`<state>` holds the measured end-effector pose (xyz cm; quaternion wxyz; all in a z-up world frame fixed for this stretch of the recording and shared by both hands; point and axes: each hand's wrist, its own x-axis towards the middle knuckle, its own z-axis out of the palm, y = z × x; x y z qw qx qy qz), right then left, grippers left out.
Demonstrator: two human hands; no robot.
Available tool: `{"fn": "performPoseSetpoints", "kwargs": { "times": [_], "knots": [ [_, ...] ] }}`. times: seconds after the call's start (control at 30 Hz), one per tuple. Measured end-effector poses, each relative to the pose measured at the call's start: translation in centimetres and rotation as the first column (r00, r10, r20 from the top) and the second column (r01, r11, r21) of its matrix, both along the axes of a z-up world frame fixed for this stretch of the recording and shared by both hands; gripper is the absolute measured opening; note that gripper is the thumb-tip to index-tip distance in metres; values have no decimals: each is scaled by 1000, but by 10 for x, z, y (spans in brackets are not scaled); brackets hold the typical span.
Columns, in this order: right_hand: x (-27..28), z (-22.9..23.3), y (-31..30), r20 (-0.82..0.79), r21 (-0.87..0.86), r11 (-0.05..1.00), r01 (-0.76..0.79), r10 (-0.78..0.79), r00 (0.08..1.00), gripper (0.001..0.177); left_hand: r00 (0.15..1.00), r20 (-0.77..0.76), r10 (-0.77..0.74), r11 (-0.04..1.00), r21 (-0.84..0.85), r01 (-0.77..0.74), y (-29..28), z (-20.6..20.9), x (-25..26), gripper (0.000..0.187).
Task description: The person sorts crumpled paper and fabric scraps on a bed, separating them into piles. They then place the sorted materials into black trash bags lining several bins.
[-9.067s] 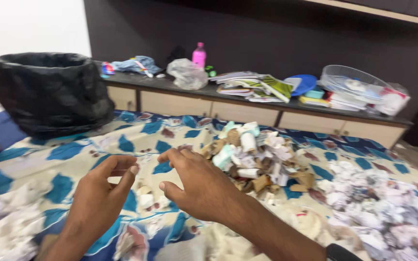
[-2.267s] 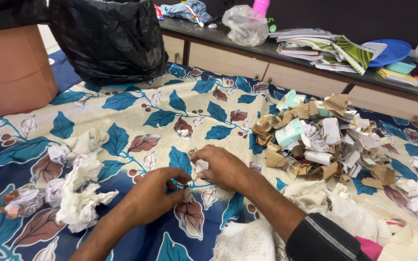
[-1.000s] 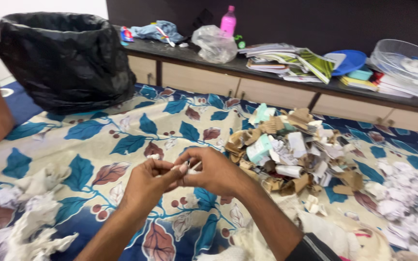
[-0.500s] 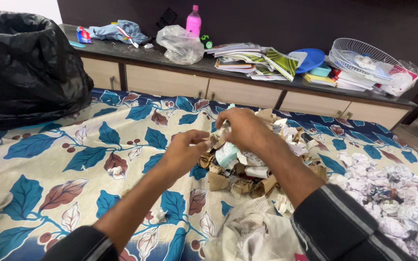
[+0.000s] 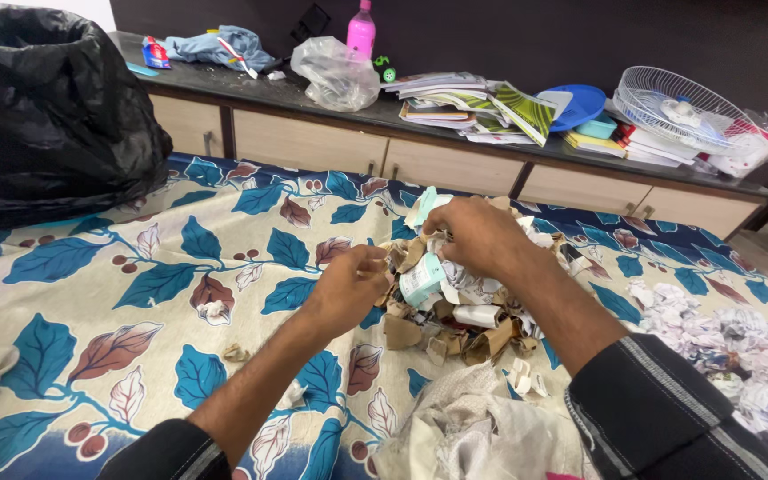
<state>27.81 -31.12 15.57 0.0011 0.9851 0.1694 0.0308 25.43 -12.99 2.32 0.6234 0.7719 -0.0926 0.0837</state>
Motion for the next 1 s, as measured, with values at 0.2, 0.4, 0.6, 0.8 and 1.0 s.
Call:
{"fn": "performPoseSetpoints", "kwargs": {
  "times": [0.2, 0.4, 0.6, 0.8, 1.0],
  "knots": [
    [-8, 8, 5, 120, 3, 998, -70, 70, 990, 25, 999, -18, 35, 997, 67, -34, 23, 2, -17, 42],
    [-21, -9, 21, 203, 105, 965, -241, 217, 955, 22, 990, 69, 122, 984, 124, -130, 70, -13, -44, 28],
    [-49, -47, 56, 109, 177, 852, -493, 480, 870, 23, 961, -12, 277, 938, 219, -268, 113, -27, -83, 27],
    [-87, -73, 94, -93, 191, 813, -550, 573, 814, 34, 897, 384, 217, 744, 530, -407, 129, -33, -118, 48],
    [-105, -83, 114, -323, 116, 873, -473, 484, 813, 48, 940, 188, 286, 644, 689, -333, 127, -38, -132, 39]
  ]
}}
